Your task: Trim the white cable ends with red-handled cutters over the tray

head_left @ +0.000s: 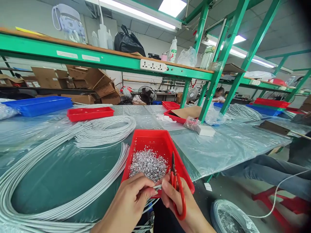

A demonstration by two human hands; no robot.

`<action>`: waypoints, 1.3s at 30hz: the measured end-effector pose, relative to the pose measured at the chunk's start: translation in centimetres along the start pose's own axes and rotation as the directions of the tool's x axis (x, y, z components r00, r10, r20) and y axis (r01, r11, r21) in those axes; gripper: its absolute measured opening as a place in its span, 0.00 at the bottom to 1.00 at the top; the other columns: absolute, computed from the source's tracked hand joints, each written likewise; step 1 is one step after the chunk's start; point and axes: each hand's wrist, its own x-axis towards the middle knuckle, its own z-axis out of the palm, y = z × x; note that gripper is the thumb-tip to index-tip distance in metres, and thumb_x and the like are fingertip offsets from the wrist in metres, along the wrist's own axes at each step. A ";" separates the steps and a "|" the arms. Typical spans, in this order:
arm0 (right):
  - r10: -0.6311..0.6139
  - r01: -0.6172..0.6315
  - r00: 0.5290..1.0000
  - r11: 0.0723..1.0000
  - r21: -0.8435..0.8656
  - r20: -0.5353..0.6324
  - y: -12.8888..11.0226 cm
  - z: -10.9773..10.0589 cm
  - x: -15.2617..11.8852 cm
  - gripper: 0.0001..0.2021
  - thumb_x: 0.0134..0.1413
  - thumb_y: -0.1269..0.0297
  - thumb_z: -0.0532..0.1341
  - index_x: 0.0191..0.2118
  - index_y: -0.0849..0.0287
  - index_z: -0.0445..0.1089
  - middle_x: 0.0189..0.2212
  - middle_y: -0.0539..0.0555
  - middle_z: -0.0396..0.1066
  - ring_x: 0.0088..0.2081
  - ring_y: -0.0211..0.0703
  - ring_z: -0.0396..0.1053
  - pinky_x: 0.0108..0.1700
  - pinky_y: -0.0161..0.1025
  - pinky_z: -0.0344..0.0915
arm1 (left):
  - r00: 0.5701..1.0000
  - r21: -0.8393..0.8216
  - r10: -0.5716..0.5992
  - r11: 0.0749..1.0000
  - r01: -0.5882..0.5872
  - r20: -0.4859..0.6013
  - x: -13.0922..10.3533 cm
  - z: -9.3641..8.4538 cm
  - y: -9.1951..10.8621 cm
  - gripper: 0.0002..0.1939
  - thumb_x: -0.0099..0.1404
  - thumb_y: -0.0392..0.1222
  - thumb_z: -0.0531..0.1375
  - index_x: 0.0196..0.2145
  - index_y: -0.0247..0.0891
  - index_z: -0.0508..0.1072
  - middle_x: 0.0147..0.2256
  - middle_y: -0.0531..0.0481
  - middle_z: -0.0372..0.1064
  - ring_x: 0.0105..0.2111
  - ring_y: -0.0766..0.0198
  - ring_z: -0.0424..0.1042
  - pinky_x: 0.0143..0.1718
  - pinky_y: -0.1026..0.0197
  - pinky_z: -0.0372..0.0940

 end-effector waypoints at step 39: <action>-0.309 0.149 0.948 0.238 -0.960 0.071 -2.6 -5.9 5.2 0.09 0.48 0.71 0.56 0.21 0.59 0.59 0.17 0.45 0.56 0.20 0.35 0.53 0.27 0.34 0.50 | 0.945 0.222 0.053 0.966 -0.130 0.323 -6.8 0.2 -4.9 0.29 0.57 0.29 0.58 0.55 0.50 0.63 0.56 0.51 0.61 0.56 0.56 0.59 0.55 0.56 0.58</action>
